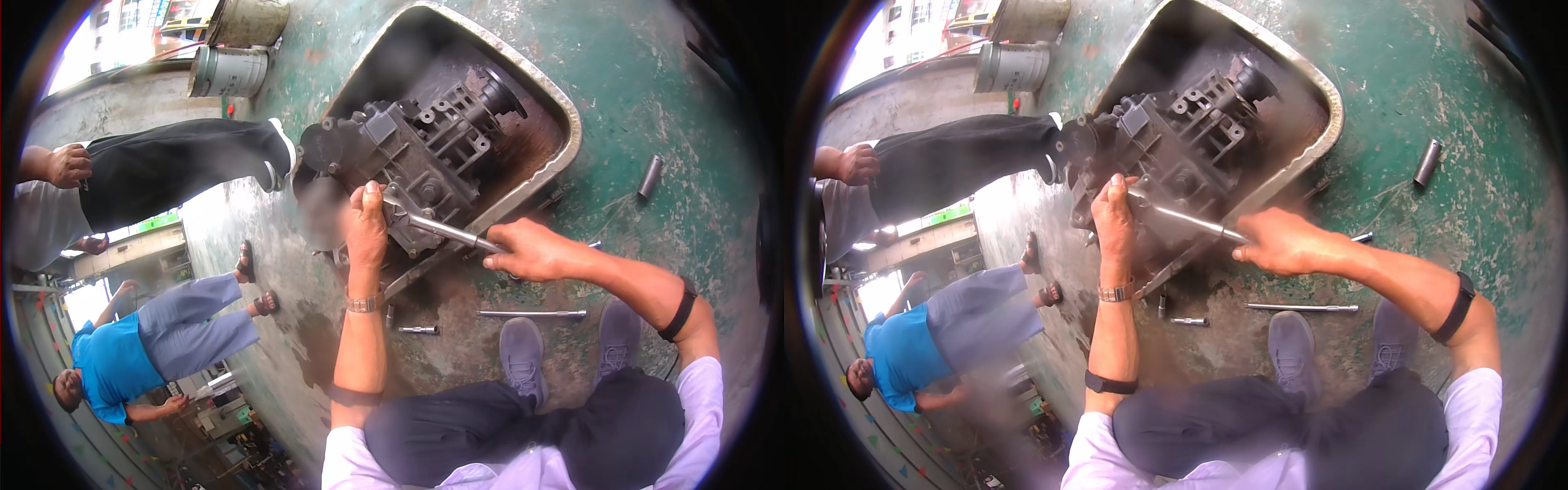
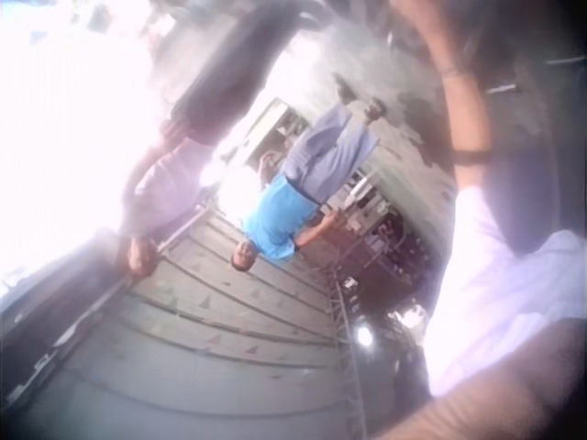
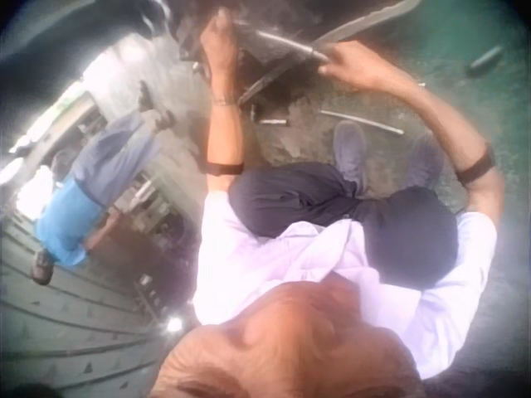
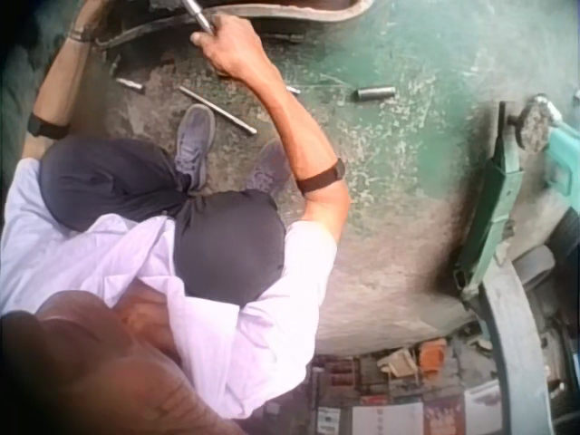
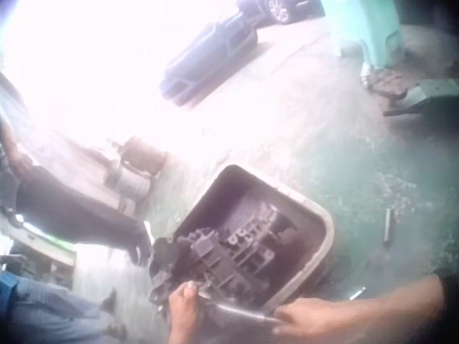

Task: The person uses a ratchet wrench to loosen and remove bolts from a mechanical component placed in a metal tray. They then flip the component over and continue working on the opposite side.

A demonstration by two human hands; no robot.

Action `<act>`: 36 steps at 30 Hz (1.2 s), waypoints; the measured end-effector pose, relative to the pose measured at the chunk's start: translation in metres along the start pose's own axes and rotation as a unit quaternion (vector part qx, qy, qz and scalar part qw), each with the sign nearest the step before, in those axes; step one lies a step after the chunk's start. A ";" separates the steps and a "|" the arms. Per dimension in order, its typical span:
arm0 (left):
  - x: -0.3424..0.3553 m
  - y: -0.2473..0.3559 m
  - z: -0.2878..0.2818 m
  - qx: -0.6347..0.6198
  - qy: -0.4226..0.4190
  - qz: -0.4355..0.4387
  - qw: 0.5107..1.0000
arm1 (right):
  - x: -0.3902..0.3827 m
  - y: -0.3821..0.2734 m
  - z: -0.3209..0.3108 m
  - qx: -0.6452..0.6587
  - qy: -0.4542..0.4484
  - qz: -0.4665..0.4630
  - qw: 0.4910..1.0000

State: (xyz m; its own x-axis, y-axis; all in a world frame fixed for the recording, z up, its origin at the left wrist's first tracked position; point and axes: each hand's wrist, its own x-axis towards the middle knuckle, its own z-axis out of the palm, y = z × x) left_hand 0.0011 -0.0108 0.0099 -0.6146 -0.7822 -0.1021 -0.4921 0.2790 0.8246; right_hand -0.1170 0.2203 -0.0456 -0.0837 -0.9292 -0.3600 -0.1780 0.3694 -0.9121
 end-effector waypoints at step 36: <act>0.002 -0.006 -0.005 -0.023 -0.055 -0.007 0.998 | 0.017 -0.010 -0.058 -0.148 0.025 0.016 0.989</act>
State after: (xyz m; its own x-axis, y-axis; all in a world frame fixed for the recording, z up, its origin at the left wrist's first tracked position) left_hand 0.0059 -0.0164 0.0079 -0.6732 -0.7192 -0.1715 -0.4732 0.2409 0.8474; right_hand -0.1737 0.2015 -0.0316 -0.1416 -0.9177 -0.3712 -0.4526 0.3935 -0.8002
